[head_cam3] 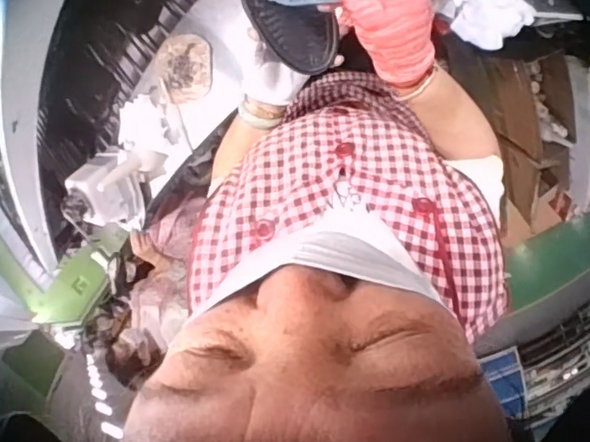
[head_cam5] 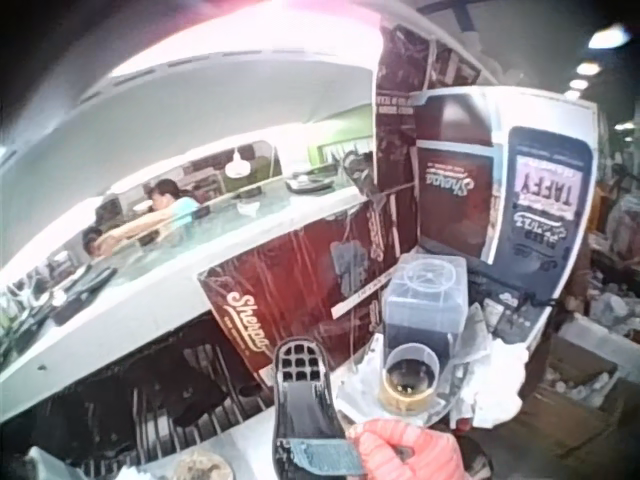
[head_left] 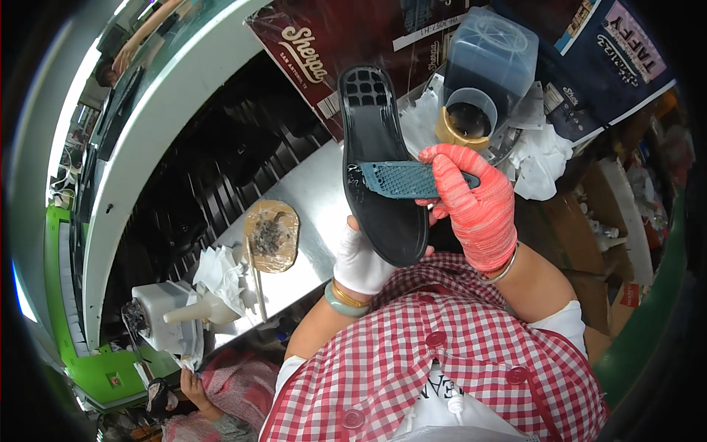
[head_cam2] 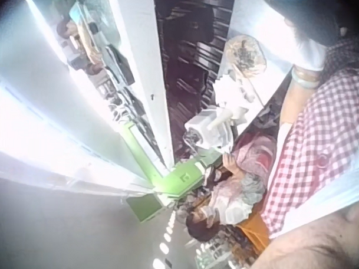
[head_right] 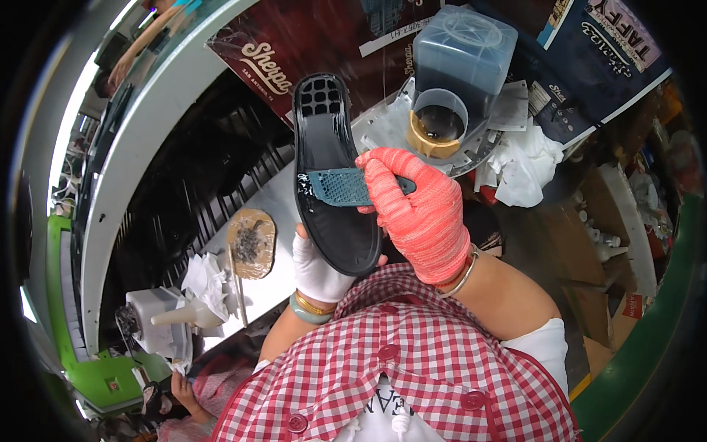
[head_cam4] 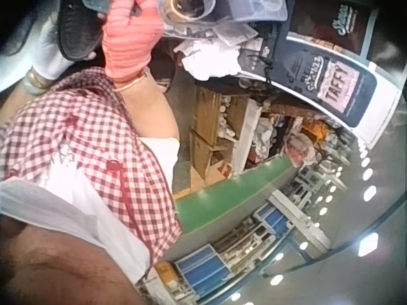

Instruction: The person prepares a cleaning solution by mixing a dark liquid with a white substance in a small container. They then use a blue brush to scrub the soles of black slip-on shoes, working on one shoe at a time. The person repeatedly dips the brush into the solution and scrubs the textured bottom of the footwear.

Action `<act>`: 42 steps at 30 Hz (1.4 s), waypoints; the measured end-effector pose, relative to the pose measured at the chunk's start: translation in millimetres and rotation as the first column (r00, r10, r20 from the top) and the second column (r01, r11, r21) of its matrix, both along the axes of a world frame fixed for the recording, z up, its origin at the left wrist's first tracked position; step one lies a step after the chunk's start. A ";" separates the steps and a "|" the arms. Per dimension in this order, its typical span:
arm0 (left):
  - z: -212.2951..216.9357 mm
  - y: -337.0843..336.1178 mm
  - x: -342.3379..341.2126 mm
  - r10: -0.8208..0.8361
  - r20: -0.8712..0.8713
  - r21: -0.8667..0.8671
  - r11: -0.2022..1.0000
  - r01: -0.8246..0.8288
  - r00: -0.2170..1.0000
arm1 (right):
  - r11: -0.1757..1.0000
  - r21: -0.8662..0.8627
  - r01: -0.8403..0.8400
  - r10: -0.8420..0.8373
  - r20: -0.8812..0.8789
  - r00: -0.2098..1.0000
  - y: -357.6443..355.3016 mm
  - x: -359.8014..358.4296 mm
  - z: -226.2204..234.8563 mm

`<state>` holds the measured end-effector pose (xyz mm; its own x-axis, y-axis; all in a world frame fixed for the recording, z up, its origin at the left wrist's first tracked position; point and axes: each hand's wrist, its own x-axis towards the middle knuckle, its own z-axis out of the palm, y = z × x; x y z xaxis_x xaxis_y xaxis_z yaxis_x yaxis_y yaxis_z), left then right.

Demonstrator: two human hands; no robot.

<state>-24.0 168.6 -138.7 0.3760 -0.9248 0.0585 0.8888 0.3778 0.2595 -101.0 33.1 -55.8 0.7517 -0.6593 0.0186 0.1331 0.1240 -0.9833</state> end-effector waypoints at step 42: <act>-18.5 8.8 2.8 -0.015 0.146 0.161 0.987 -0.008 0.989 | 0.972 0.115 -0.203 0.218 -0.139 0.966 -10.7 -8.6 -4.2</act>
